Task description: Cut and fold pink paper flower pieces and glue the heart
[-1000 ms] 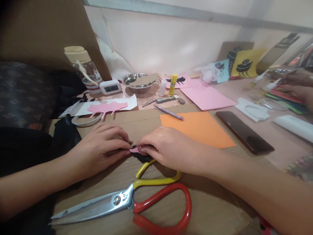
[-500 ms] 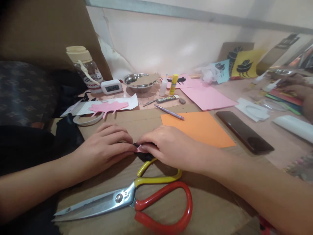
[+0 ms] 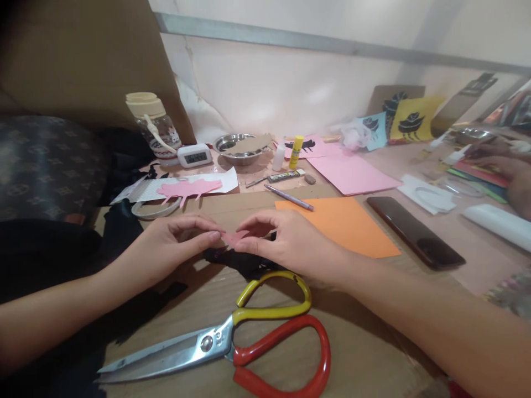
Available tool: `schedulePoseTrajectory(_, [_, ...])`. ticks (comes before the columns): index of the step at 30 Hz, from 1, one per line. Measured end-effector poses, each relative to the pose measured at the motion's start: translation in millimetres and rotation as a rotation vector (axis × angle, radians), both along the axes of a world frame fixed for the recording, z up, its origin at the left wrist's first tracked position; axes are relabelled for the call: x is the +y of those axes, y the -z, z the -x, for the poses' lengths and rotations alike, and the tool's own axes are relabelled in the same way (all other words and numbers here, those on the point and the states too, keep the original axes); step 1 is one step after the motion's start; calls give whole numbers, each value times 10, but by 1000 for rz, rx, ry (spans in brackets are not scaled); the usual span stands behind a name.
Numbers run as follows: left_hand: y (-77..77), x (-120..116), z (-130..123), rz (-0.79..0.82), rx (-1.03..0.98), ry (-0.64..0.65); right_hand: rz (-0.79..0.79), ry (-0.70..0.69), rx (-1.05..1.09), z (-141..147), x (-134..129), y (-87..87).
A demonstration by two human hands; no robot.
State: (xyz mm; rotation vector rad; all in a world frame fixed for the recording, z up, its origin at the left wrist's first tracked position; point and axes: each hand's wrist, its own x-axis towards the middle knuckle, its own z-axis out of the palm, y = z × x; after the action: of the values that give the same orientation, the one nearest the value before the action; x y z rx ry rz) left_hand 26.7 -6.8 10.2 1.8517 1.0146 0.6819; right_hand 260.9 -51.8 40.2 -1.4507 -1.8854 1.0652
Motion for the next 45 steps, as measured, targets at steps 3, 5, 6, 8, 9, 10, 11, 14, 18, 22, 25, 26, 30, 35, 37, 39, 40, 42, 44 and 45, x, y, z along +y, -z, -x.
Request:
schedulePoseTrajectory(3, [-13,-34,-18,-47,12,39,36,40,92,44,-4,41])
schedulePoseTrajectory(5, [-23,-64,-40,-128,29,79,67,69,175,79,-7,80])
schedulePoseTrajectory(6, [-25,-78,-52,-180,36,107,91,71,224,97,-9,102])
schedulePoseTrajectory(8, [-22,-102,-72,-278,39,173,126,51,302,129,-12,143])
schedulePoseTrajectory(9, [-19,-110,-78,-315,45,199,133,35,322,141,-13,159])
schedulePoseTrajectory(10, [-15,-114,-81,-344,54,219,132,21,325,147,-14,169])
schedulePoseTrajectory(11, [-12,-113,-80,-363,63,231,121,11,309,148,-15,171])
schedulePoseTrajectory(14, [-13,-93,-64,-374,78,220,33,-47,148,123,-15,123])
schedulePoseTrajectory(18, [-22,-60,-50,-369,47,129,-132,-169,-84,111,-10,26])
schedulePoseTrajectory(22, [-16,-54,-62,-412,61,112,-106,-200,-201,176,-10,49])
schedulePoseTrajectory(25, [-8,-56,-61,-441,90,109,-113,-226,-216,199,-10,86])
schedulePoseTrajectory(26, [-6,-58,-58,-443,99,113,-121,-241,-198,195,-9,87])
schedulePoseTrajectory(30, [-6,-58,-49,-429,121,150,-105,-229,-94,151,4,48])
schedulePoseTrajectory(35, [7,-35,-41,-435,174,186,-33,-153,-55,147,3,93])
schedulePoseTrajectory(37, [19,-26,-31,-442,225,213,-35,-140,-116,165,-9,140])
schedulePoseTrajectory(39, [33,-26,-20,-451,261,220,-82,-133,-195,182,-20,176])
schedulePoseTrajectory(40, [41,-29,-16,-461,270,221,-111,-138,-228,189,-25,185])
schedulePoseTrajectory(42, [52,-38,-11,-487,282,218,-150,-156,-262,199,-29,188])
schedulePoseTrajectory(44, [60,-46,-11,-512,295,216,-155,-167,-275,208,-31,179])
schedulePoseTrajectory(45, [62,-47,-12,-519,305,219,-155,-170,-279,214,-31,174])
